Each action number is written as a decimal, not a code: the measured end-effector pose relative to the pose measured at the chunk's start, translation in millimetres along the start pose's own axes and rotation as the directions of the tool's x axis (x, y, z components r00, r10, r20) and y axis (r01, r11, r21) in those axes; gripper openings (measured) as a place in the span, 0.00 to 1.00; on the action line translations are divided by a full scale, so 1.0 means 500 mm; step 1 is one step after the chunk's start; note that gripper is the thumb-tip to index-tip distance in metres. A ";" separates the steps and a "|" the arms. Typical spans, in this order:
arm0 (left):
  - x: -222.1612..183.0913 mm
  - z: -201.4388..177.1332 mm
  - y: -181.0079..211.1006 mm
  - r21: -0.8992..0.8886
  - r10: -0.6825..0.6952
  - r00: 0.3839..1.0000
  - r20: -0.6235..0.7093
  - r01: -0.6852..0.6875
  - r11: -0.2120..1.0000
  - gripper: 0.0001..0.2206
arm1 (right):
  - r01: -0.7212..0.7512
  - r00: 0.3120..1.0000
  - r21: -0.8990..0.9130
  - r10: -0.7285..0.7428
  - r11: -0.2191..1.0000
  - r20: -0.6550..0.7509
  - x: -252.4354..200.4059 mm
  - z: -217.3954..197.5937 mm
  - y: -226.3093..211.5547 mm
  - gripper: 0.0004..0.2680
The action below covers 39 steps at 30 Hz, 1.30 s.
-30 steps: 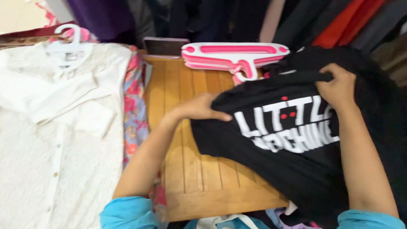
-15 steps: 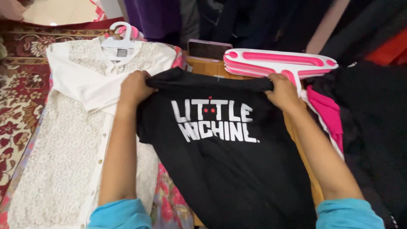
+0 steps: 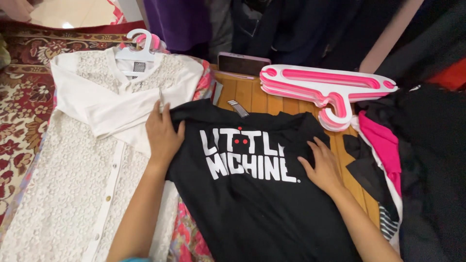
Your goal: Folding a black t-shirt and placing it on a white plastic hanger while sitting on the floor.
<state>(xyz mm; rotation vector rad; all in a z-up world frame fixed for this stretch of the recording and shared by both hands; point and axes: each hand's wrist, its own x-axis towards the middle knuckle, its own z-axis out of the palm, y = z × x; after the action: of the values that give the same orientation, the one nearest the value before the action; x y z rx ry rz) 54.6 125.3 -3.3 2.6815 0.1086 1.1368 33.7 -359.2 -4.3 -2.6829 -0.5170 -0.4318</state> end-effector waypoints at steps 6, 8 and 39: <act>-0.134 -0.144 0.027 0.297 -0.151 0.973 0.177 0.094 0.950 0.39 | -0.248 0.967 -0.176 0.254 0.953 0.015 -0.097 0.003 0.126 0.27; -0.168 -0.173 0.025 0.280 -0.345 0.846 0.406 0.245 0.928 0.37 | -0.371 0.910 -0.149 0.390 0.917 0.138 -0.111 -0.014 0.139 0.26; -0.150 -0.303 0.265 -0.015 -0.005 0.031 0.999 0.608 0.793 0.17 | -0.797 0.596 0.313 0.590 0.517 0.545 -0.040 -0.247 0.045 0.17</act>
<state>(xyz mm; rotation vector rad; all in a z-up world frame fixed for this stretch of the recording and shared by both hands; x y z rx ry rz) -109.1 12.2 77.4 2.1345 0.1723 -0.8994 -2.6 -435.5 90.7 -2.1350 0.3838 0.4351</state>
